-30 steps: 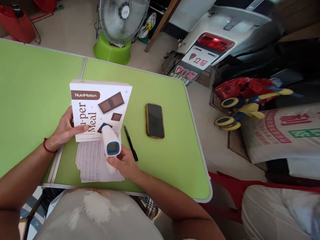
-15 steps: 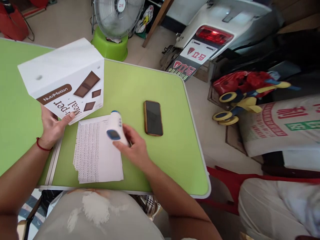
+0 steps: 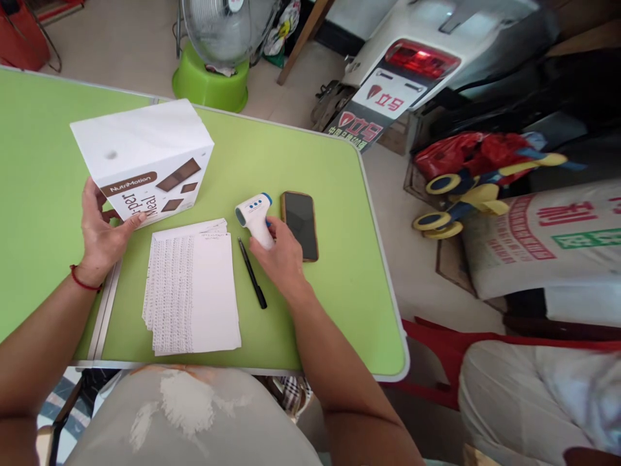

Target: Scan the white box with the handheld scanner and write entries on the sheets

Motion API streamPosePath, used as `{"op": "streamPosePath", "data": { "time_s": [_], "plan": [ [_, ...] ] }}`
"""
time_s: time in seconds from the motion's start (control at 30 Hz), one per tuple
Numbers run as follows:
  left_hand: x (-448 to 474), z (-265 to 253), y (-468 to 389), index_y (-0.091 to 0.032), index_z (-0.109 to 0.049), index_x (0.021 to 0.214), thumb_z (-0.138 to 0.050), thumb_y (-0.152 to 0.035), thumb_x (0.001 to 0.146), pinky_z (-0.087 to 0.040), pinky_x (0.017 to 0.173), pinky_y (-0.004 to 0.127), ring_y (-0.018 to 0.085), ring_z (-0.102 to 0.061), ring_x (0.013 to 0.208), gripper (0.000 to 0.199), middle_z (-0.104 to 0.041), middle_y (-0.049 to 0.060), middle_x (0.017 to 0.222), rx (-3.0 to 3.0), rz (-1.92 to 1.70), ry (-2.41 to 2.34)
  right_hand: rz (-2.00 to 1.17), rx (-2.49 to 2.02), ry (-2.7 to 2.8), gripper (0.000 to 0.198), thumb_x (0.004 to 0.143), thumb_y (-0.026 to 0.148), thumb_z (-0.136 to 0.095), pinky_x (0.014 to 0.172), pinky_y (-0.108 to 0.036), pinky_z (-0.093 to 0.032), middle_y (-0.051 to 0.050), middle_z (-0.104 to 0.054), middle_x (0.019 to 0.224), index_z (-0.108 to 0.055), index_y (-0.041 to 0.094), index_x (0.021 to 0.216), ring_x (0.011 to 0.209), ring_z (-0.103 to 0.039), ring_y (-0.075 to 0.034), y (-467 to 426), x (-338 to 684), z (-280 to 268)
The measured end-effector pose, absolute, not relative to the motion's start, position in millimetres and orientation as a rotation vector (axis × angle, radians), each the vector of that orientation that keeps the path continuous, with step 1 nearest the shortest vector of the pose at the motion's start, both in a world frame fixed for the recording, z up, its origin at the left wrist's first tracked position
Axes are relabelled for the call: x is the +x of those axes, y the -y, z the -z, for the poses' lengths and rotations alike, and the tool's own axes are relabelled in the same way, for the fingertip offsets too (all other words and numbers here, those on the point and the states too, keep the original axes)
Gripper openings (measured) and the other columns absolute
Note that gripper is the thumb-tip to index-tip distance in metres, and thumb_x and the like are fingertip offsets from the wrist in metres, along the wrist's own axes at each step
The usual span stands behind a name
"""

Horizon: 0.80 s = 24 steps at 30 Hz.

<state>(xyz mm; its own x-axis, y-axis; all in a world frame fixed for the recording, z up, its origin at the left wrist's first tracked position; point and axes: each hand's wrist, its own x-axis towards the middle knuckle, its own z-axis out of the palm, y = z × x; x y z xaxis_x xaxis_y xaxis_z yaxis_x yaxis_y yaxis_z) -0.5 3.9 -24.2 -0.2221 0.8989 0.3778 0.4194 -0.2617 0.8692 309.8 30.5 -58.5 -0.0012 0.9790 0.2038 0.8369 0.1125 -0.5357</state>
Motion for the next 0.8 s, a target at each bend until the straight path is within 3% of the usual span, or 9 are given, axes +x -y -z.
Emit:
{"op": "streamPosePath", "data": {
  "time_s": [0.1,0.27,0.4,0.57,0.67,0.8],
  "plan": [
    [-3,23,-4,-0.027,-0.030,0.133,-0.069,-0.047,0.077,-0.048,0.085,0.043,0.029,-0.042,0.126,0.071,-0.040,0.002,0.138,1.568,-1.504,-1.584,-0.164,-1.732,1.981,0.037,0.081,0.033,-0.052,0.080,-0.043,-0.047,-0.016,-0.064,0.103,-0.057,0.014,0.112,0.096,-0.057,-0.027,-31,313,60],
    [-2,24,-3,-0.026,-0.033,0.127,-0.071,-0.044,0.076,-0.047,0.079,0.041,0.026,-0.046,0.118,0.066,-0.045,0.002,0.128,1.565,-1.510,-1.662,0.108,-1.593,2.077,0.026,0.084,0.034,-0.052,0.077,-0.039,-0.046,-0.016,-0.064,0.104,-0.063,0.016,0.100,0.093,-0.056,-0.026,-24,313,45],
    [1,19,4,-0.025,-0.043,0.109,-0.069,-0.046,0.075,-0.044,0.073,0.041,0.022,-0.052,0.103,0.048,-0.046,0.002,0.117,1.687,-1.633,-1.839,-0.036,-1.657,2.252,0.024,0.086,0.035,-0.050,0.056,-0.030,-0.038,-0.009,-0.068,0.075,-0.064,0.016,0.089,0.068,-0.058,-0.020,-8,308,33],
    [4,13,9,-0.024,-0.051,0.080,-0.072,-0.046,0.073,-0.045,0.072,0.040,0.020,-0.054,0.079,0.031,-0.054,0.000,0.082,2.098,-1.422,-1.654,-0.158,-1.786,2.485,0.022,0.080,0.025,-0.054,0.048,-0.026,-0.028,-0.007,-0.070,0.074,-0.063,0.017,0.098,0.061,-0.058,-0.019,2,304,31],
    [9,15,9,-0.024,-0.058,0.086,-0.073,-0.047,0.074,-0.047,0.079,0.040,0.023,-0.058,0.089,0.030,-0.061,0.003,0.093,2.268,-1.069,-1.301,-0.179,-1.729,2.478,0.028,0.081,0.020,-0.049,0.049,-0.026,-0.031,-0.007,-0.069,0.077,-0.062,0.018,0.106,0.063,-0.059,-0.018,-1,304,30],
    [17,21,9,-0.023,-0.060,0.103,-0.072,-0.056,0.072,-0.040,0.096,0.045,0.028,-0.053,0.109,0.047,-0.058,0.009,0.120,2.401,-0.766,-1.073,-0.276,-1.460,2.252,0.026,0.086,0.021,-0.041,0.061,-0.029,-0.043,-0.007,-0.065,0.080,-0.064,0.019,0.096,0.069,-0.058,-0.017,-5,307,25]
  ]
}}
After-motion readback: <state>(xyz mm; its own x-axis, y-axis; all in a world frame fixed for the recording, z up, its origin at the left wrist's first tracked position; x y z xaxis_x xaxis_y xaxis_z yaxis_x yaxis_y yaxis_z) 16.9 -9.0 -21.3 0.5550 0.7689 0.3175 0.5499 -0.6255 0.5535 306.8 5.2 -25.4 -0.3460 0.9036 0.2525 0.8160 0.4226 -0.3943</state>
